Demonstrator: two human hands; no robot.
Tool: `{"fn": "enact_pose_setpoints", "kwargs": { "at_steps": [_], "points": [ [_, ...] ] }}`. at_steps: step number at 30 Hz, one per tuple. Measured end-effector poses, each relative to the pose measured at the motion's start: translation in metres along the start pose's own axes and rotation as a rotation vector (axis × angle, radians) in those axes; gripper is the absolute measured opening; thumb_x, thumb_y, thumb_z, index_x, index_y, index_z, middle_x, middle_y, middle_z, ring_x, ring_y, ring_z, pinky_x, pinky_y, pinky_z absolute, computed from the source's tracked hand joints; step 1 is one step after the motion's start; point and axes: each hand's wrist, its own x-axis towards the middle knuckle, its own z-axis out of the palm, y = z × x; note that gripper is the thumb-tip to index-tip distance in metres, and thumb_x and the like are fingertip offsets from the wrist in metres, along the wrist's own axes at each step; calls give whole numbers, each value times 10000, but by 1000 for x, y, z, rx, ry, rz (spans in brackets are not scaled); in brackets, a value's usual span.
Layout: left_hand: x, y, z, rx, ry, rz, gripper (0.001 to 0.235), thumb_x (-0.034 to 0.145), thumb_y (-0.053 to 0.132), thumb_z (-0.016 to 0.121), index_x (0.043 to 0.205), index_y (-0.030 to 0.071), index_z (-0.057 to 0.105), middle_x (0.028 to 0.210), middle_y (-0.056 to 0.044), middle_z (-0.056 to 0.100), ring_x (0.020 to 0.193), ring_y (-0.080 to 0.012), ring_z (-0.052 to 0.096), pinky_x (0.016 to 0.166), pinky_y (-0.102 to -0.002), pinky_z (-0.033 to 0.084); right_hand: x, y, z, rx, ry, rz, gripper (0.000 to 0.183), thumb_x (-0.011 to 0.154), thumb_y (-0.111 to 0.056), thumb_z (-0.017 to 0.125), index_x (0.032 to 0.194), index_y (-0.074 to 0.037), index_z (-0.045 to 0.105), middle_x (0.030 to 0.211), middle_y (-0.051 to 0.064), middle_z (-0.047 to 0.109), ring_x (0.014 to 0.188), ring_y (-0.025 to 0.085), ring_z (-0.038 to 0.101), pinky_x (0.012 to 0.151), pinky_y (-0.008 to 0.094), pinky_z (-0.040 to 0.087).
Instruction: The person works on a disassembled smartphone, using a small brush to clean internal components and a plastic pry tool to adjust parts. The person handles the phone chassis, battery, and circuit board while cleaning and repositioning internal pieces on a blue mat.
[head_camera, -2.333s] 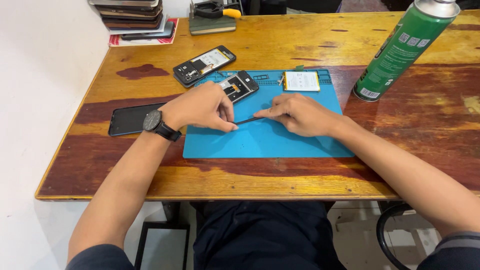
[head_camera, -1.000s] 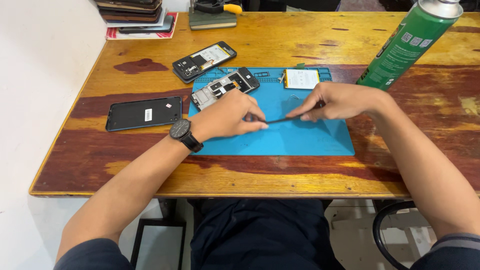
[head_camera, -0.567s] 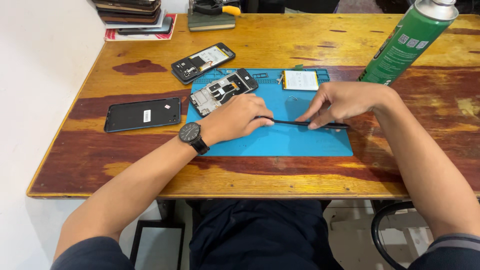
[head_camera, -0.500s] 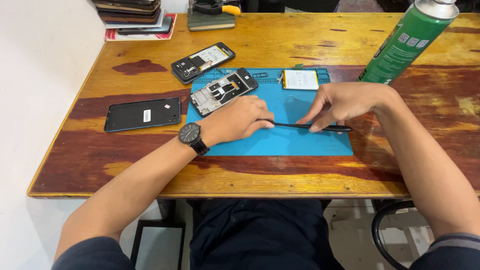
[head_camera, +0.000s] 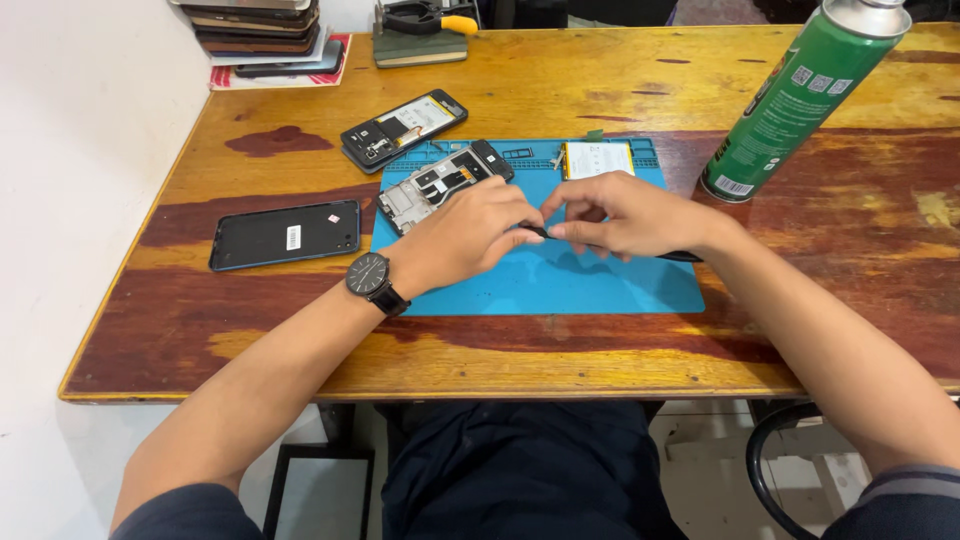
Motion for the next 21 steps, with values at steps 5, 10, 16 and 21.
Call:
{"fn": "enact_pose_setpoints", "kwargs": {
  "at_steps": [5, 10, 16, 21],
  "points": [
    [-1, -17, -13, 161, 124, 8, 152, 996, 224, 698, 966, 82, 742, 931, -67, 714, 918, -304, 626, 818, -411, 506, -7, -10, 0, -294, 69, -212, 378, 940, -324, 654, 1274, -148, 676, 752, 87, 733, 595, 199, 673, 573, 378, 535],
    [-14, -39, -39, 266, 224, -92, 214, 991, 276, 717, 957, 67, 747, 936, -79, 730, 911, -306, 643, 811, -421, 512, -6, -11, 6, -476, 29, -207, 291, 952, -312, 629, 1187, -160, 711, 718, 121, 740, 599, 280, 686, 605, 408, 531],
    [-19, -56, -52, 261, 238, -214, 291, 1004, 324, 704, 906, 54, 751, 874, -97, 729, 864, -289, 649, 751, -414, 513, -5, -8, 7, -545, 16, -130, 254, 912, -252, 653, 1091, -81, 711, 716, 142, 730, 620, 309, 689, 626, 419, 537],
    [-19, -57, -51, 275, 238, -185, 300, 998, 328, 712, 885, 54, 756, 859, -101, 725, 851, -295, 647, 745, -419, 513, -7, -10, 15, -484, 7, -184, 262, 844, -195, 661, 1050, -43, 719, 750, 126, 751, 647, 288, 711, 616, 402, 561]
  ]
}}
